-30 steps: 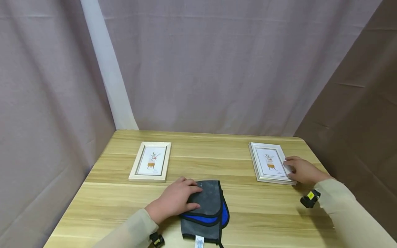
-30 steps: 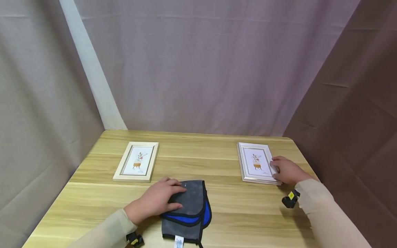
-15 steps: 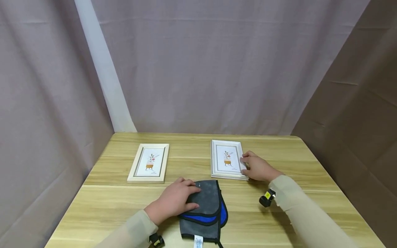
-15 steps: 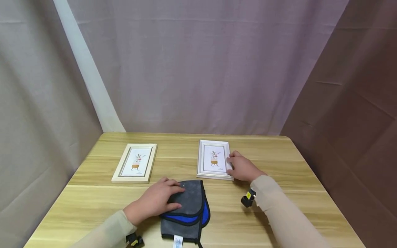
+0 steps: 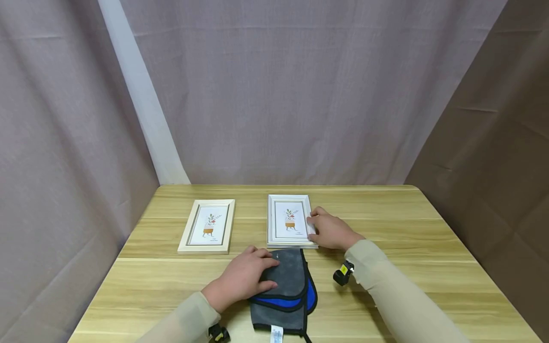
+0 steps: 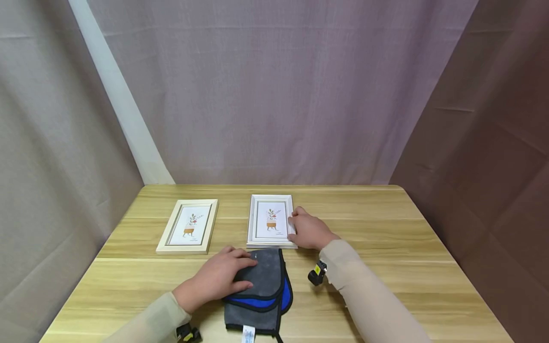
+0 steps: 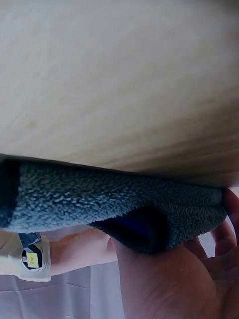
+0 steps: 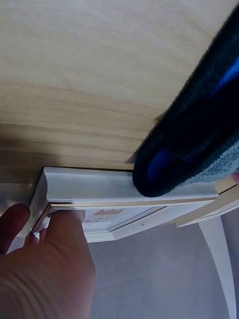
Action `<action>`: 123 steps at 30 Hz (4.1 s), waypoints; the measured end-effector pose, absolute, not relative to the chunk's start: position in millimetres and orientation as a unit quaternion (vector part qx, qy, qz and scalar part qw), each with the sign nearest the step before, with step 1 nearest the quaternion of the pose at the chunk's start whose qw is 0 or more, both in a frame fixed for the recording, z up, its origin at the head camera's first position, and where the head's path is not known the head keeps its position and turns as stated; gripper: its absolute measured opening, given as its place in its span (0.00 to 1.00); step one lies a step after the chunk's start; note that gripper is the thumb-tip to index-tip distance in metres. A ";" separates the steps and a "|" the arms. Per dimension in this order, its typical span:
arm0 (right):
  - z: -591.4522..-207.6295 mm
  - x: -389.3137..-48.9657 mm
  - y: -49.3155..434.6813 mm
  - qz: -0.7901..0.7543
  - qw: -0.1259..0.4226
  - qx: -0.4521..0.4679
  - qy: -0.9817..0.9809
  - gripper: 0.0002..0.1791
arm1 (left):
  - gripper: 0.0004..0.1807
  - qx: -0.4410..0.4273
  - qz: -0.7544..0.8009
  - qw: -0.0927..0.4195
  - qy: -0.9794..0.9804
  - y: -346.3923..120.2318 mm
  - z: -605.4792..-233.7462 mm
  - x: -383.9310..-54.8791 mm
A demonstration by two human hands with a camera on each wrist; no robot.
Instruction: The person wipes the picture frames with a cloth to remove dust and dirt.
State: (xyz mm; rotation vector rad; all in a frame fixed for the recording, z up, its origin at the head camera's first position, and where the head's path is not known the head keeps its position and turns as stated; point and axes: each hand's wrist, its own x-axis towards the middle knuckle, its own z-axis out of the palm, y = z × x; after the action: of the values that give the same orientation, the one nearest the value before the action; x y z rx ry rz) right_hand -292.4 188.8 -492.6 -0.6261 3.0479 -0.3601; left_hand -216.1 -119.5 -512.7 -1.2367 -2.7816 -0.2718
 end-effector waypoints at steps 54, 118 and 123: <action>-496.6 -175.3 79.2 0.009 -0.067 -0.305 0.950 0.35 | 0.33 -0.287 -0.189 -0.043 -0.938 -107.2 -496.2 -313.3; -484.5 -184.8 169.8 -0.016 -0.085 -0.194 0.977 0.25 | 0.29 -0.257 -0.262 -0.063 -0.928 -105.0 -510.2 -316.8; -488.5 -196.0 160.1 0.032 -0.134 -0.192 0.972 0.18 | 0.28 -0.254 -0.266 -0.060 -0.928 -104.4 -509.6 -319.7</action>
State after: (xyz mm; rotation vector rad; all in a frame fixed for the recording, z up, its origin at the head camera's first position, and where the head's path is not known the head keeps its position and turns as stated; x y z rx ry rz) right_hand -196.0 160.1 -488.5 -0.6601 3.3439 0.1106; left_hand -319.7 -104.4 -509.6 -0.8299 -3.0331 -0.8692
